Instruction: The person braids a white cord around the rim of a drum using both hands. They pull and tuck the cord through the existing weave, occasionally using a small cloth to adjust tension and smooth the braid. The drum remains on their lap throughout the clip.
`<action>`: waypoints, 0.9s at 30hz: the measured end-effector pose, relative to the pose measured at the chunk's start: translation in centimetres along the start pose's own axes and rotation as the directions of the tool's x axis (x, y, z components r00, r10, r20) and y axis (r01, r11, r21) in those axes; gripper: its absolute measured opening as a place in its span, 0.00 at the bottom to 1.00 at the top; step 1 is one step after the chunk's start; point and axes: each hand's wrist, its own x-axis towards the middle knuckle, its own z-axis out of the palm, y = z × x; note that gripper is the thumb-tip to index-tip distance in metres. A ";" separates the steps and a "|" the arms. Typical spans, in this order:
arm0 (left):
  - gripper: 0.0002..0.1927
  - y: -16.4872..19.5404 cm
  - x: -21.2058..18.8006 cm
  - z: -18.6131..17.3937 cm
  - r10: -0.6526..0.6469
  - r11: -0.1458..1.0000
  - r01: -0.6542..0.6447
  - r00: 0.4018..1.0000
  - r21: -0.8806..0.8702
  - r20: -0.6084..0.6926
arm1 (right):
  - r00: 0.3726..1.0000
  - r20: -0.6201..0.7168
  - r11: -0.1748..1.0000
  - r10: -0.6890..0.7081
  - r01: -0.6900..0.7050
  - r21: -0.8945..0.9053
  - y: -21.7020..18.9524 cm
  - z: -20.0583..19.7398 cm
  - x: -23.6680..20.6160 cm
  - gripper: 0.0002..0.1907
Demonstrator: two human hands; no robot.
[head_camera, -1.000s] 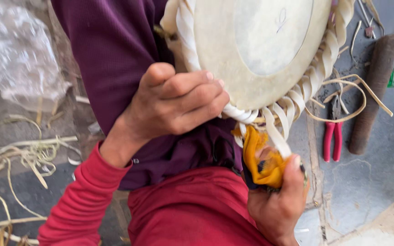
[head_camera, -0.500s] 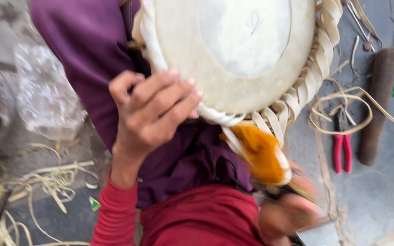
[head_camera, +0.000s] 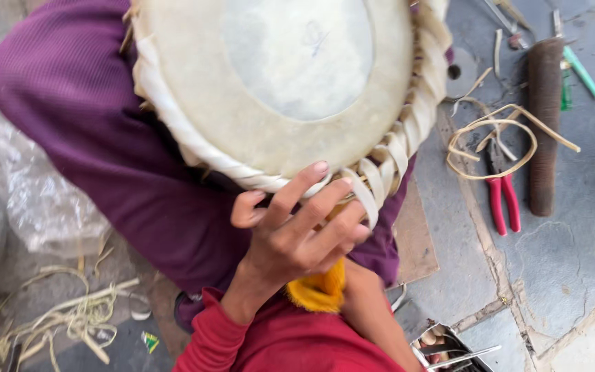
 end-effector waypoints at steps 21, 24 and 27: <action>0.04 1.7 2.7 0.9 0.002 0.992 -0.005 1.000 0.124 0.024 | 0.637 -0.744 0.969 0.201 -0.020 0.245 1.1 -7.7 5.0 0.03; 0.07 1.4 2.7 0.6 -0.075 0.980 0.082 0.996 0.180 -0.045 | 0.667 -0.734 0.978 0.128 0.036 0.203 -1.9 -8.3 7.6 0.01; 0.12 0.5 2.0 0.6 -0.129 0.987 0.123 0.991 0.107 0.048 | 0.857 -0.508 0.972 0.087 0.039 0.232 -5.0 -5.6 9.1 0.11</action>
